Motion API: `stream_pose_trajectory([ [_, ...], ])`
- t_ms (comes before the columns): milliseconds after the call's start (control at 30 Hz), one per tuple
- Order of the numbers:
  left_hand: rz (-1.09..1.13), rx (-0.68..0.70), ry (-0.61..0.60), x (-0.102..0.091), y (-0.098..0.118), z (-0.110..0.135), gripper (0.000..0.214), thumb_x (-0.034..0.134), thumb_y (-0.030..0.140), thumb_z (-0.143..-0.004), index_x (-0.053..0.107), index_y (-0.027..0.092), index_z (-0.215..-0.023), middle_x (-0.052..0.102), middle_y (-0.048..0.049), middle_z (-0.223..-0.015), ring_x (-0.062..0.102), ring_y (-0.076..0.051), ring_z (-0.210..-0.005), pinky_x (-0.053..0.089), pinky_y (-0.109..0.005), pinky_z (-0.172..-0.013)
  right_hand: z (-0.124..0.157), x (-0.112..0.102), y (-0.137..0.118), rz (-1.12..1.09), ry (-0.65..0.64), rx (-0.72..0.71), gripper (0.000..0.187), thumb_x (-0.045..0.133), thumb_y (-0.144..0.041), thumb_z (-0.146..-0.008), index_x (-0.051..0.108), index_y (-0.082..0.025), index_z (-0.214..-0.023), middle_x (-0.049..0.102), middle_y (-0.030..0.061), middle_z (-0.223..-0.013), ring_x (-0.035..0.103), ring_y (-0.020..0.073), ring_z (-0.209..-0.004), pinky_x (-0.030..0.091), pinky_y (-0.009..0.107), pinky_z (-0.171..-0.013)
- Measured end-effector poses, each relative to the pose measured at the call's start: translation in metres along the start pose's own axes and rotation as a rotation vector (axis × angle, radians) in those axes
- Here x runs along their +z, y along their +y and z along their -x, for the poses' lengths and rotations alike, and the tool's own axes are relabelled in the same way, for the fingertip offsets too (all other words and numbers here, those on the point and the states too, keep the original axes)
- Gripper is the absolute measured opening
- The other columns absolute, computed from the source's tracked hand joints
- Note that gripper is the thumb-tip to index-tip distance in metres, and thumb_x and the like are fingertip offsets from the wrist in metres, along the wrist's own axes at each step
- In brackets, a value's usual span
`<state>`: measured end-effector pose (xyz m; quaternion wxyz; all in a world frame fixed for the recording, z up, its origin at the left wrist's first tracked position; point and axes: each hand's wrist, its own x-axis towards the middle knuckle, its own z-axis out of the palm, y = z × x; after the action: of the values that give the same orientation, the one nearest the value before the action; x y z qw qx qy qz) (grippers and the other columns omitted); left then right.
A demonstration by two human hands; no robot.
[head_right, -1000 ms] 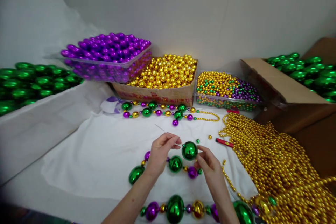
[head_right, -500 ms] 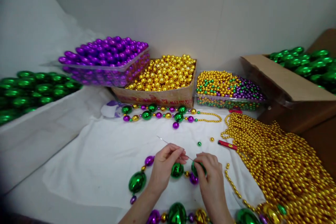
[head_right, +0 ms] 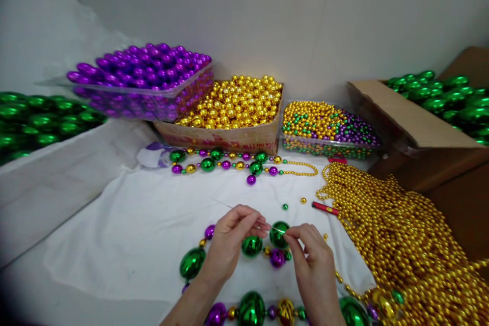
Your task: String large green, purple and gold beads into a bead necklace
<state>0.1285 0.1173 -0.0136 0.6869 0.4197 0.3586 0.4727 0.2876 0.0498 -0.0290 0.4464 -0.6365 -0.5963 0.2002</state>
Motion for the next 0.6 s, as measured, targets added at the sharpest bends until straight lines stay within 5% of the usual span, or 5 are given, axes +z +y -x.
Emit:
stream_pose_trajectory([
  [133, 0.045, -0.021, -0.109, 0.001, -0.001, -0.001, 0.020, 0.062, 0.034, -0.084, 0.065, 0.014, -0.086, 0.068, -0.0058, -0.080, 0.067, -0.018, -0.074, 0.056, -0.032, -0.069, 0.001, -0.002, -0.003, -0.260, 0.080, 0.189, 0.018, 0.058, -0.035, -0.085, 0.068, -0.019, -0.082, 0.068, 0.0058, -0.091, 0.061, 0.0191, -0.082, 0.047, 0.028, -0.062],
  [300, -0.139, 0.010, -0.256, 0.004, -0.006, -0.002, 0.032, 0.061, 0.026, -0.084, 0.060, 0.019, -0.116, 0.064, -0.0089, -0.115, 0.058, -0.023, -0.110, 0.046, -0.039, -0.096, -0.006, -0.002, -0.007, -0.633, 0.139, 0.348, 0.021, 0.067, -0.039, -0.079, 0.069, -0.018, -0.081, 0.070, 0.0058, -0.083, 0.055, 0.0117, -0.056, 0.045, 0.026, -0.055],
  [433, -0.365, 0.094, -0.364, 0.012, -0.011, 0.006, 0.050, 0.064, 0.012, -0.077, 0.054, 0.023, -0.125, 0.059, -0.0061, -0.126, 0.052, -0.022, -0.119, 0.036, -0.037, -0.105, -0.008, -0.004, -0.017, -0.794, 0.133, 0.353, 0.017, 0.070, -0.036, -0.076, 0.069, -0.018, -0.077, 0.069, 0.0042, -0.076, 0.056, 0.0114, -0.058, 0.045, 0.024, -0.056],
  [600, -0.507, 0.268, -0.395, 0.022, -0.016, 0.010, 0.040, 0.070, 0.018, -0.075, 0.060, 0.021, -0.114, 0.062, -0.0053, -0.115, 0.055, -0.021, -0.110, 0.041, -0.033, -0.099, -0.007, -0.009, -0.031, -0.886, 0.111, 0.323, 0.014, 0.070, -0.033, -0.077, 0.069, -0.019, -0.076, 0.065, 0.0026, -0.071, 0.055, 0.0111, -0.059, 0.045, 0.023, -0.058],
])
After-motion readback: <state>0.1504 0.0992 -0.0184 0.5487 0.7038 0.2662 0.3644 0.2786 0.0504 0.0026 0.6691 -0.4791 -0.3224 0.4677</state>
